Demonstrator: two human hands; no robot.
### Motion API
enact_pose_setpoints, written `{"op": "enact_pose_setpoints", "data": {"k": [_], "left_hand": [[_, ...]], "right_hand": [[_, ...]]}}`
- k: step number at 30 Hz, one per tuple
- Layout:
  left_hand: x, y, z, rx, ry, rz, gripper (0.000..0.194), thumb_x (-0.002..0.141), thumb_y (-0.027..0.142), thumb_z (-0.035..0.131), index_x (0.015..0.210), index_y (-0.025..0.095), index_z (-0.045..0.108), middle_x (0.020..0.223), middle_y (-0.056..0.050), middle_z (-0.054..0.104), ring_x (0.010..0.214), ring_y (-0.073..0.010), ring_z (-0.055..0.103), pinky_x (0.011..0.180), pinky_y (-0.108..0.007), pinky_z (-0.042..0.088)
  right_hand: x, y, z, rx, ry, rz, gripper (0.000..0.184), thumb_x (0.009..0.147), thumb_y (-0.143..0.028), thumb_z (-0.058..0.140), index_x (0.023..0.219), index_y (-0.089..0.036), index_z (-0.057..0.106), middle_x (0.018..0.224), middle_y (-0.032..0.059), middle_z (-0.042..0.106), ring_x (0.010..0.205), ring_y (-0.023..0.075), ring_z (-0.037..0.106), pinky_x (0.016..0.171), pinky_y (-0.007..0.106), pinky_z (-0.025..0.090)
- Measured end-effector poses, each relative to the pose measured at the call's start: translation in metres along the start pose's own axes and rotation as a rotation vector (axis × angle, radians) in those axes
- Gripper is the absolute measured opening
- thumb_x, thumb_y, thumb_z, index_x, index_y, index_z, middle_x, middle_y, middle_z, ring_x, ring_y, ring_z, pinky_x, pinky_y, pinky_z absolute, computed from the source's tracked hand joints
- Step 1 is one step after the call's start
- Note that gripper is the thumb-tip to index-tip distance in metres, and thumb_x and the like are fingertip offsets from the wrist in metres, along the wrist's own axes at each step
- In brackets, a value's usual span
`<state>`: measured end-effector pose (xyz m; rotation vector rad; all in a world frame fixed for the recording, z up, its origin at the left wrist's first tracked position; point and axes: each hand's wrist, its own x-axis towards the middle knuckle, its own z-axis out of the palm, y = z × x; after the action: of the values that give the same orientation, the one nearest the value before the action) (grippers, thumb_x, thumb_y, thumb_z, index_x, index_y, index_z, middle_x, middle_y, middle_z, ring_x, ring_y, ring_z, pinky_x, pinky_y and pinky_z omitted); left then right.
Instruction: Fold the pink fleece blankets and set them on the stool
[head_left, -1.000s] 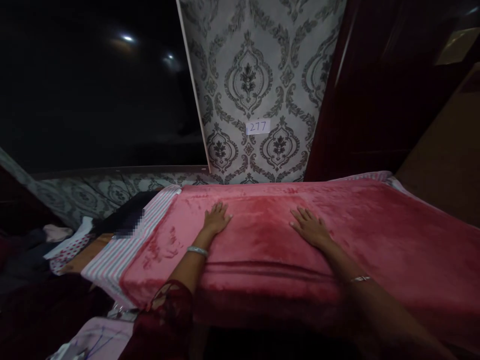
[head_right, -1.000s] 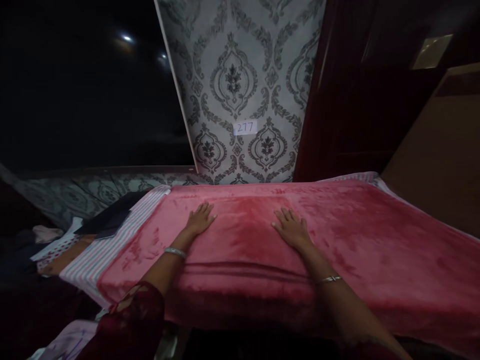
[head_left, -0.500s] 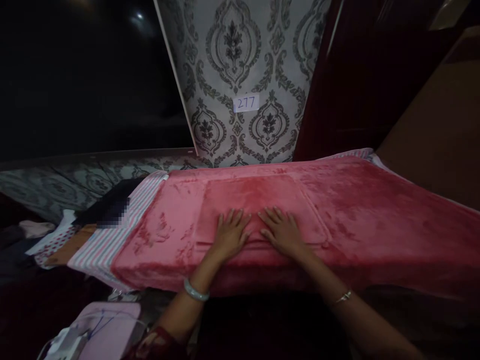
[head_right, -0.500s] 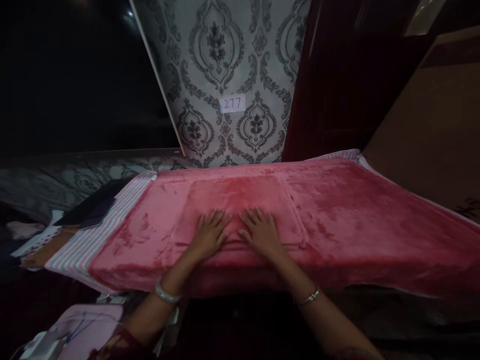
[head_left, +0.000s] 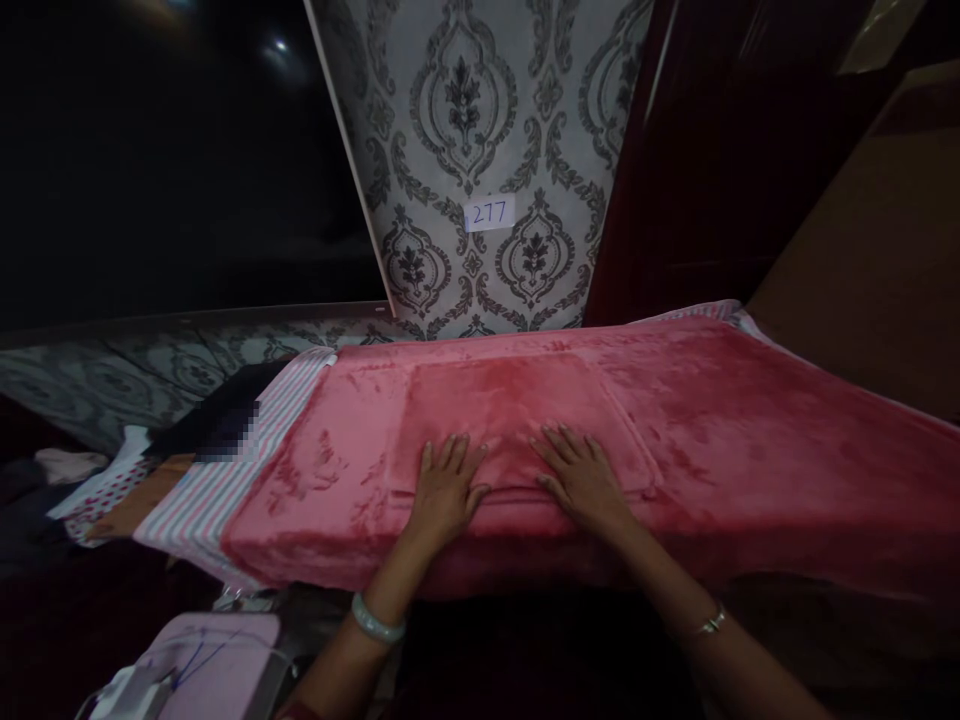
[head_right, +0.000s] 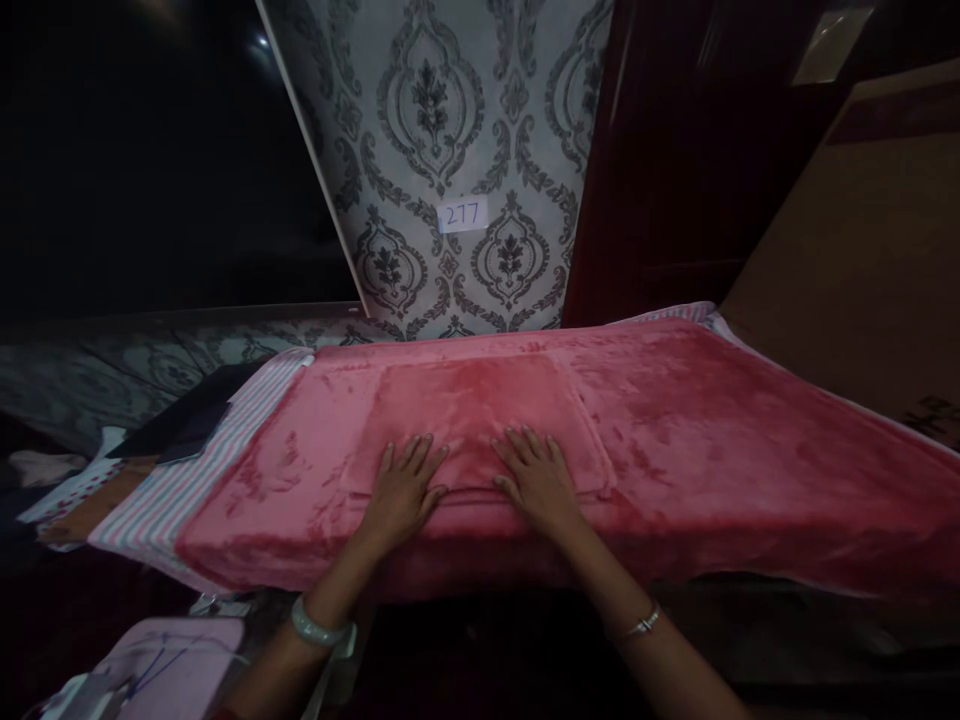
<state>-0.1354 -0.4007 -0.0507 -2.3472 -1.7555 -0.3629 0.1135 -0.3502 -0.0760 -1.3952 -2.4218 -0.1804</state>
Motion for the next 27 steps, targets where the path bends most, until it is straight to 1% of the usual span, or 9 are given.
{"op": "enact_pose_setpoints", "data": {"k": [4, 7, 11, 13, 15, 18, 22, 24, 27], "left_hand": [[-0.032, -0.025, -0.001, 0.052, 0.062, -0.107, 0.051, 0.094, 0.033, 0.051, 0.144, 0.023, 0.048, 0.152, -0.012, 0.044, 0.143, -0.0331, 0.035, 0.117, -0.065, 0.02], [-0.056, -0.048, 0.0, 0.023, 0.114, -0.185, 0.047, 0.096, 0.032, 0.046, 0.142, 0.024, 0.051, 0.151, -0.01, 0.046, 0.144, -0.0332, 0.034, 0.115, -0.065, 0.023], [-0.074, -0.073, 0.003, -0.206, 0.229, -0.245, 0.046, 0.095, 0.039, 0.044, 0.136, 0.022, 0.057, 0.149, -0.011, 0.049, 0.139, -0.0294, 0.044, 0.112, -0.053, 0.038], [-0.075, -0.082, 0.003, -0.369, 0.299, -0.339, 0.049, 0.094, 0.046, 0.044, 0.132, 0.019, 0.059, 0.142, -0.013, 0.056, 0.129, -0.0272, 0.054, 0.107, -0.047, 0.045], [-0.071, -0.086, 0.001, -0.503, 0.367, -0.474, 0.054, 0.089, 0.053, 0.046, 0.126, 0.016, 0.061, 0.129, -0.014, 0.065, 0.116, -0.0266, 0.063, 0.098, -0.043, 0.051], [-0.06, -0.087, -0.004, -0.607, 0.394, -0.604, 0.055, 0.08, 0.061, 0.051, 0.109, 0.016, 0.065, 0.102, -0.011, 0.071, 0.09, -0.025, 0.067, 0.08, -0.039, 0.054], [-0.049, -0.079, -0.009, -0.641, 0.329, -0.669, 0.046, 0.072, 0.064, 0.054, 0.082, 0.019, 0.061, 0.067, 0.0, 0.058, 0.061, -0.0174, 0.053, 0.06, -0.031, 0.045], [-0.047, -0.076, -0.011, -0.694, 0.318, -0.685, 0.044, 0.072, 0.064, 0.053, 0.076, 0.021, 0.057, 0.06, 0.004, 0.049, 0.057, -0.0149, 0.046, 0.056, -0.028, 0.04], [-0.047, -0.076, -0.012, -0.764, 0.296, -0.692, 0.043, 0.072, 0.064, 0.051, 0.065, 0.022, 0.05, 0.058, 0.005, 0.04, 0.056, -0.0133, 0.041, 0.054, -0.026, 0.035]], "right_hand": [[-0.027, 0.024, 0.004, -0.02, 0.08, 0.046, 0.051, 0.098, -0.044, 0.043, 0.146, -0.028, 0.048, 0.155, 0.0066, 0.04, 0.144, 0.0316, 0.032, 0.114, 0.058, 0.025], [-0.048, 0.045, 0.005, -0.002, 0.152, 0.108, 0.05, 0.097, -0.043, 0.043, 0.144, -0.029, 0.05, 0.153, 0.0058, 0.043, 0.143, 0.0323, 0.032, 0.113, 0.06, 0.026], [-0.07, 0.074, 0.005, 0.172, 0.215, 0.175, 0.05, 0.097, -0.045, 0.039, 0.142, -0.027, 0.052, 0.151, 0.0068, 0.047, 0.14, 0.0296, 0.039, 0.112, 0.056, 0.034], [-0.076, 0.087, 0.003, 0.308, 0.247, 0.234, 0.05, 0.097, -0.046, 0.037, 0.138, -0.024, 0.056, 0.144, 0.0087, 0.054, 0.133, 0.027, 0.049, 0.11, 0.05, 0.04], [-0.079, 0.098, 0.0, 0.405, 0.288, 0.351, 0.052, 0.095, -0.05, 0.037, 0.131, -0.021, 0.06, 0.132, 0.0104, 0.063, 0.122, 0.0269, 0.058, 0.104, 0.047, 0.046], [-0.075, 0.105, -0.005, 0.475, 0.304, 0.522, 0.056, 0.09, -0.057, 0.04, 0.125, -0.021, 0.064, 0.115, 0.0101, 0.072, 0.105, 0.0288, 0.067, 0.091, 0.045, 0.054], [-0.062, 0.101, -0.013, 0.535, 0.226, 0.573, 0.061, 0.083, -0.064, 0.043, 0.115, -0.019, 0.068, 0.104, 0.011, 0.074, 0.092, 0.0295, 0.069, 0.082, 0.045, 0.055], [-0.056, 0.097, -0.015, 0.549, 0.206, 0.604, 0.063, 0.079, -0.066, 0.046, 0.11, -0.017, 0.069, 0.096, 0.0118, 0.074, 0.086, 0.03, 0.068, 0.079, 0.045, 0.055], [-0.051, 0.093, -0.012, 0.554, 0.265, 0.619, 0.063, 0.076, -0.065, 0.048, 0.111, -0.016, 0.067, 0.095, 0.0121, 0.073, 0.086, 0.0298, 0.067, 0.078, 0.044, 0.054]]}}
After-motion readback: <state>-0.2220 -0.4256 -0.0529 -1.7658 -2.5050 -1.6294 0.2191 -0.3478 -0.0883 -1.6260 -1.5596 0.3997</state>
